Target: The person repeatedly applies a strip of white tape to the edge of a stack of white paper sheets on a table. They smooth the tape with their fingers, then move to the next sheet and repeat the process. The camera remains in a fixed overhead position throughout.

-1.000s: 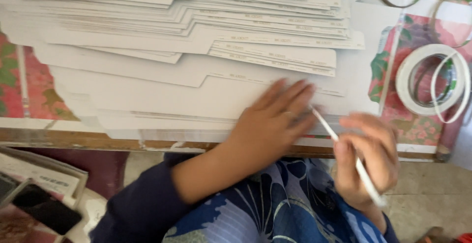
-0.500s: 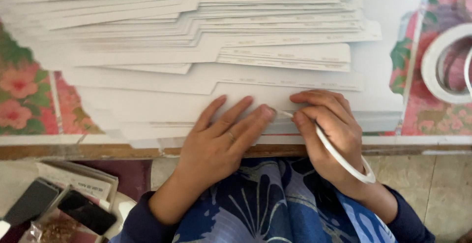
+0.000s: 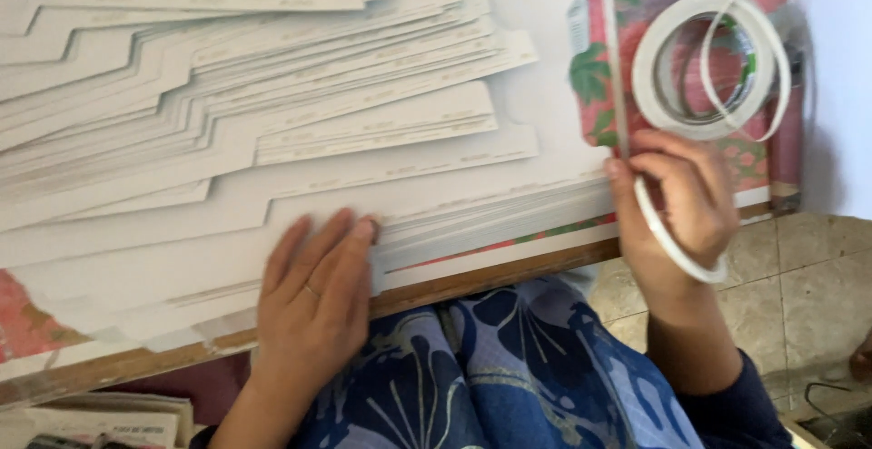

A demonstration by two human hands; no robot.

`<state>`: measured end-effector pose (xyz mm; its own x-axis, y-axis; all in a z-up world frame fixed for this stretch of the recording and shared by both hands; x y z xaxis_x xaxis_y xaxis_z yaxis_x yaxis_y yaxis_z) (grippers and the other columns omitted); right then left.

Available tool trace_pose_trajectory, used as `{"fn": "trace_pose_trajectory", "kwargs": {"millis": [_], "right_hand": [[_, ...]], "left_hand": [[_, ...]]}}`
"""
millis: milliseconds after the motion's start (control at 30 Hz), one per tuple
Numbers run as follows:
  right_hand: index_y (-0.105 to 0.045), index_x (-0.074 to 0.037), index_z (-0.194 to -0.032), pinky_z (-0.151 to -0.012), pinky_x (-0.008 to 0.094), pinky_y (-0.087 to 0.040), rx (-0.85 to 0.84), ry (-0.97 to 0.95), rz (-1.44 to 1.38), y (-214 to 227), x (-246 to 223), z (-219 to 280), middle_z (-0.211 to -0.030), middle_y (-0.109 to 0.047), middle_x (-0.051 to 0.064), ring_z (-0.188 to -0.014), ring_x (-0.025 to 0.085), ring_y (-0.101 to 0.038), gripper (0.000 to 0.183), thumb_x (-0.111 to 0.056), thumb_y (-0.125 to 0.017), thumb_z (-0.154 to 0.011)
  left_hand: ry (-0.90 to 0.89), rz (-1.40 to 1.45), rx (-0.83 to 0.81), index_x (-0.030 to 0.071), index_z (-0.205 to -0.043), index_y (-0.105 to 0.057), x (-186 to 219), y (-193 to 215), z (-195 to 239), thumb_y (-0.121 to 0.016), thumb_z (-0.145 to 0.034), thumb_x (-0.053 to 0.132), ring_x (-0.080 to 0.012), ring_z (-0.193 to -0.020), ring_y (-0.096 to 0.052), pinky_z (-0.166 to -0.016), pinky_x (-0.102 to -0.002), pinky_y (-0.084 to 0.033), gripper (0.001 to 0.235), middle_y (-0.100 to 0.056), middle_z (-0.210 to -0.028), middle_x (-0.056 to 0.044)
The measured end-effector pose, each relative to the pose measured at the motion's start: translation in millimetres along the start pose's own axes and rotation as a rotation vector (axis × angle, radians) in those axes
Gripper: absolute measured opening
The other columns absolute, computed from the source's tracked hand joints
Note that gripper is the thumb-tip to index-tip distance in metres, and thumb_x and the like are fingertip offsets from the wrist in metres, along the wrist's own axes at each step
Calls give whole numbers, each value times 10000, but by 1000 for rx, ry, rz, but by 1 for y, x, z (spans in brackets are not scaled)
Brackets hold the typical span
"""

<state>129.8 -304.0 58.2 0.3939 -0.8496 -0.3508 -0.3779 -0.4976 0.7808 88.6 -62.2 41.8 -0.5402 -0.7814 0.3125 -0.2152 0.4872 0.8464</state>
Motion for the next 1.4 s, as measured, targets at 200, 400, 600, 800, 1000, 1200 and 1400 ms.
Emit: {"fn": "trace_pose_trajectory", "kwargs": {"millis": [200,400,600,800,1000,1200,1400], "right_hand": [[-594,96,-894,-889,447,-467,-41,21,-42,-3,1,-1,-1031,-611,241,-952,376,-583,128,48,-696,-954],[-596,142,-889,-877,439,-475,-8,-36,-101,10,-1,-13,-1025,-584,256,-973,369,-592,343,-180,-566,-1001],[-614,104,-927,-935,495,-445,106,59,-95,0,-8,-12,-1034,-594,257,-996,406,-571,186,-73,-639,-979],[-615,176,-1160,-1001,512,-426,6,127,-31,-7,-17,-11,-1290,-538,294,-1133,458,-572,380,-154,-484,-1024],[-645,58,-839,-957,492,-418,-52,180,-38,-10,-48,6,-1056,-553,206,-1040,395,-529,161,-54,-603,-946],[-571,89,-791,-929,491,-420,-65,130,-282,-18,-92,-17,-960,-603,273,-958,409,-553,217,-78,-517,-917],[-608,51,-792,-944,411,-458,-318,45,-463,-73,-125,-30,-1046,-630,192,-1038,345,-549,148,5,-554,-921]], "left_hand": [[-127,262,-111,18,-1353,-474,66,-57,-57,-339,-864,-90,-243,-1220,-595,-1116,-433,-336,519,-617,-1299,-123],[-215,154,100,29,-1377,-448,91,-37,-86,-550,-1052,131,-170,-1121,-654,-993,-337,-518,356,-676,-1210,-52],[-74,-35,77,28,-1334,-532,16,-10,-70,-551,-996,-53,-223,-739,-495,-652,-367,-435,347,-572,-878,-53],[-77,27,131,6,-1257,-560,45,-34,-67,-567,-963,-36,-320,-973,-609,-883,-458,-529,298,-604,-1171,-153],[-49,-235,-54,103,-1382,-462,66,-75,-68,-636,-917,537,-387,-1175,-520,-1079,-557,-360,659,-523,-1239,-205],[-41,113,60,133,-1247,-607,23,-30,-31,-634,-974,225,-258,-1247,-562,-1105,-475,-377,289,-559,-1329,-111],[111,160,134,-58,-1212,-558,-19,22,18,-407,-975,-8,-271,-1107,-649,-1002,-421,-511,285,-667,-1162,-117]]}}
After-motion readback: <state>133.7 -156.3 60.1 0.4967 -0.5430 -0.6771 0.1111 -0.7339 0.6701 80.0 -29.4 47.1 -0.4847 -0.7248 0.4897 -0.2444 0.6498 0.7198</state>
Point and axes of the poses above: each hand's wrist, its own z-axis away from the middle knuckle, its own y-axis out of the back of the hand, x = y × z, the point moved 10 cm from there along -z, towards the middle knuckle
